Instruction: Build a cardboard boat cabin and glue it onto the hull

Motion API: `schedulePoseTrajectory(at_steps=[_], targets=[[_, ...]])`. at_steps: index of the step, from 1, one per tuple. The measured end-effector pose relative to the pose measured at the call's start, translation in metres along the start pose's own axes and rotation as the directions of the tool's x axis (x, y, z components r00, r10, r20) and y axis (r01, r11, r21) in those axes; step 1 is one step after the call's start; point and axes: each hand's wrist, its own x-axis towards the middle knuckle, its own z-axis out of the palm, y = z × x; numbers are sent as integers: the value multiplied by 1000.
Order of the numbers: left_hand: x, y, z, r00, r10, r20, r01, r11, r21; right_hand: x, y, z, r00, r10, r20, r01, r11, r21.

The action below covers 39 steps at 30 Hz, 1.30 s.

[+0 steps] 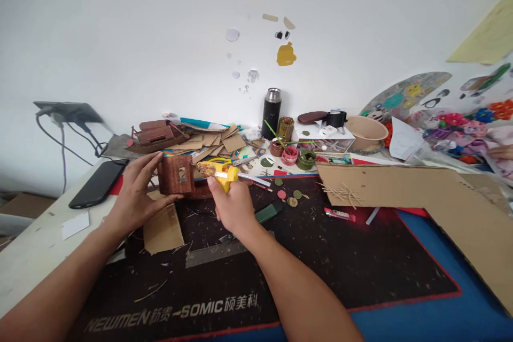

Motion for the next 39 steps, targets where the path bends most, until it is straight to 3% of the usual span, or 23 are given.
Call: schedulePoseTrajectory(at_steps=[39], targets=[[2, -2, -3, 997, 0, -82, 1, 1000, 17, -4, 4, 3, 999, -34, 39, 36, 997, -61]])
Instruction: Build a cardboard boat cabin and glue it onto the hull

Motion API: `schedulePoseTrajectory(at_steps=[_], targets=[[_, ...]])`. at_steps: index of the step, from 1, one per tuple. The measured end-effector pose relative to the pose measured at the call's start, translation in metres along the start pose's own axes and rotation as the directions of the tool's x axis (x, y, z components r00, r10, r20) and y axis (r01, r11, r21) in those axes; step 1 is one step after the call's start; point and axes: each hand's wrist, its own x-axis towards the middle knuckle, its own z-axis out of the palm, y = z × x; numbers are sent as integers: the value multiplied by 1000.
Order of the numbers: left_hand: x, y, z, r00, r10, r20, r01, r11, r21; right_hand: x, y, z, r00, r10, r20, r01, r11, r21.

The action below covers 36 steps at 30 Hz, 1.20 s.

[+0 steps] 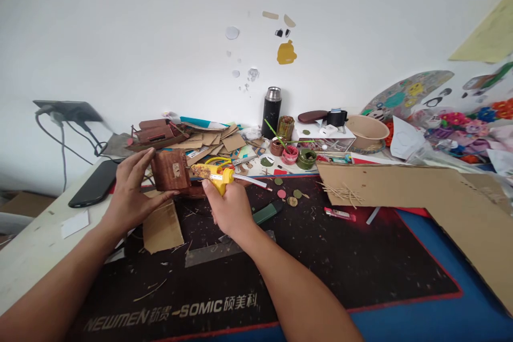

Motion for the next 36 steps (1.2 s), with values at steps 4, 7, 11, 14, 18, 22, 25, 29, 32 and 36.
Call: schedulePoseTrajectory(at_steps=[4, 7, 11, 14, 18, 22, 25, 29, 32, 36], targets=[[0, 0, 1, 1000, -4, -15, 4, 1000, 13, -1, -1, -1, 1000, -5, 10, 5, 1000, -18], [1, 1, 0, 1000, -11, -9, 12, 1000, 15, -1, -1, -1, 1000, 6, 5, -6, 1000, -2], [1, 1, -1, 1000, -27, -9, 27, 999, 18, -1, -3, 0, 1000, 19, 12, -19, 1000, -16], [0, 0, -1, 999, -32, -8, 32, 999, 29, -2, -6, 0, 999, 33, 23, -32, 999, -26], [0, 0, -1, 999, -33, -11, 34, 999, 29, -1, -6, -1, 999, 35, 7, -35, 999, -21], [0, 1, -1, 999, -38, -28, 38, 999, 13, -1, -5, -1, 999, 37, 27, -36, 999, -36], [1, 1, -1, 999, -36, -30, 36, 999, 19, -1, -5, 0, 999, 31, 34, -29, 999, -37], [1, 1, -1, 999, -48, -24, 48, 998, 28, 0, -2, 0, 998, 35, 44, -34, 999, -24], [0, 0, -2, 997, -76, -20, 76, 997, 22, 2, 1, 0, 997, 45, 62, -44, 999, -18], [-1, -2, -3, 996, -85, -34, 85, 996, 14, 3, 6, 1, 995, 40, 91, -40, 999, -6]])
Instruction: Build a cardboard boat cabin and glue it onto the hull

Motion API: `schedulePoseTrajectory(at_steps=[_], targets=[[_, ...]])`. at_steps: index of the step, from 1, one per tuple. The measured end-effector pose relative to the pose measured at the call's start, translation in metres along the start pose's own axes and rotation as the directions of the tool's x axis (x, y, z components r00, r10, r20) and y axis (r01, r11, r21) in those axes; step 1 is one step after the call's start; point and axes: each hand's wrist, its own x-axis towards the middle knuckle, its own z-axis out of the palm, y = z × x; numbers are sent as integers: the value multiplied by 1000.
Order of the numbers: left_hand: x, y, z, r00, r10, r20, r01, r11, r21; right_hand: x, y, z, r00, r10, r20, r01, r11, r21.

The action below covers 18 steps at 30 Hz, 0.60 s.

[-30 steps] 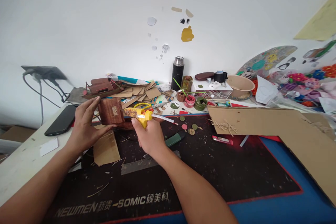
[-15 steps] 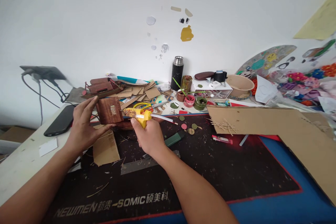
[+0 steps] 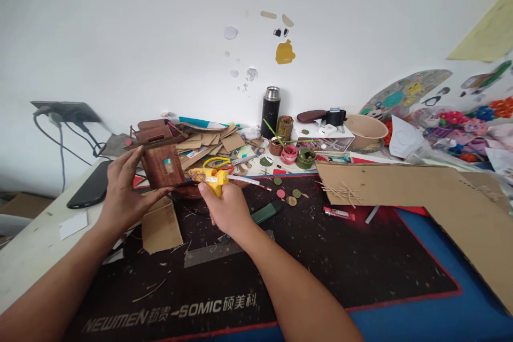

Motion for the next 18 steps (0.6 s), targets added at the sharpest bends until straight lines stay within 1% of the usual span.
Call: schedulePoseTrajectory(at_steps=[4, 12, 18], targets=[[0, 2, 0, 999, -31, -38, 31, 1000, 0, 1, 4, 0, 999, 8, 35, -8, 1000, -23], [1, 2, 2, 1000, 3, -23, -2, 1000, 8, 3, 5, 1, 999, -32, -22, 34, 995, 96], [-1, 1, 5, 1000, -2, -22, 2, 1000, 11, 1, 1, 0, 999, -27, -31, 30, 997, 70]])
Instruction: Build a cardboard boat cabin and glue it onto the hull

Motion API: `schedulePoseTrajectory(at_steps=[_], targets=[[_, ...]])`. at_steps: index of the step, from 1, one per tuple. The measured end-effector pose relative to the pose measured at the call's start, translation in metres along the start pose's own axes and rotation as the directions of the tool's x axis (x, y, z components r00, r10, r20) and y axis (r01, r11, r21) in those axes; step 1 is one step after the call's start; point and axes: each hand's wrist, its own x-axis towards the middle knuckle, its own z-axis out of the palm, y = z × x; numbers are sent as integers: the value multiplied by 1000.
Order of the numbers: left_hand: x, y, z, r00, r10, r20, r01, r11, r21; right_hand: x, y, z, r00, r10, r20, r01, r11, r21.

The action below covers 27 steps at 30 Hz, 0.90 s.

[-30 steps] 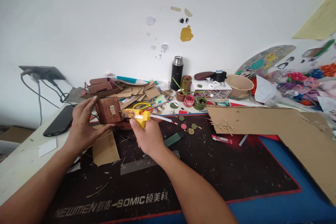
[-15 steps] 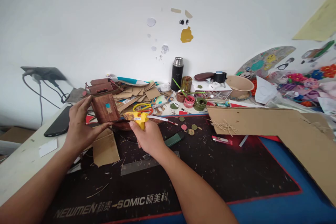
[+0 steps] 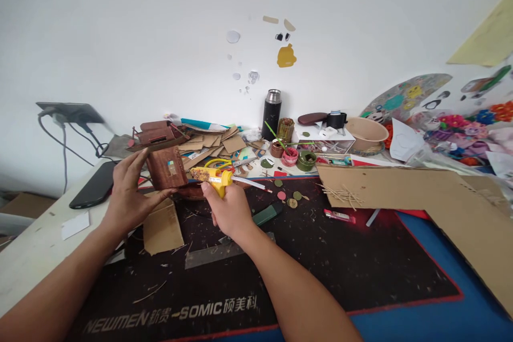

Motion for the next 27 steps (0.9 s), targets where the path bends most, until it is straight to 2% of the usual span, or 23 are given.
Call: schedulePoseTrajectory(at_steps=[16, 27], targets=[[0, 1, 1, 999, 37, 8, -37, 999, -16, -4, -6, 0, 1000, 5, -29, -6, 999, -33], [-1, 1, 2, 1000, 21, -4, -21, 999, -26, -5, -9, 1, 999, 32, -15, -32, 998, -54]])
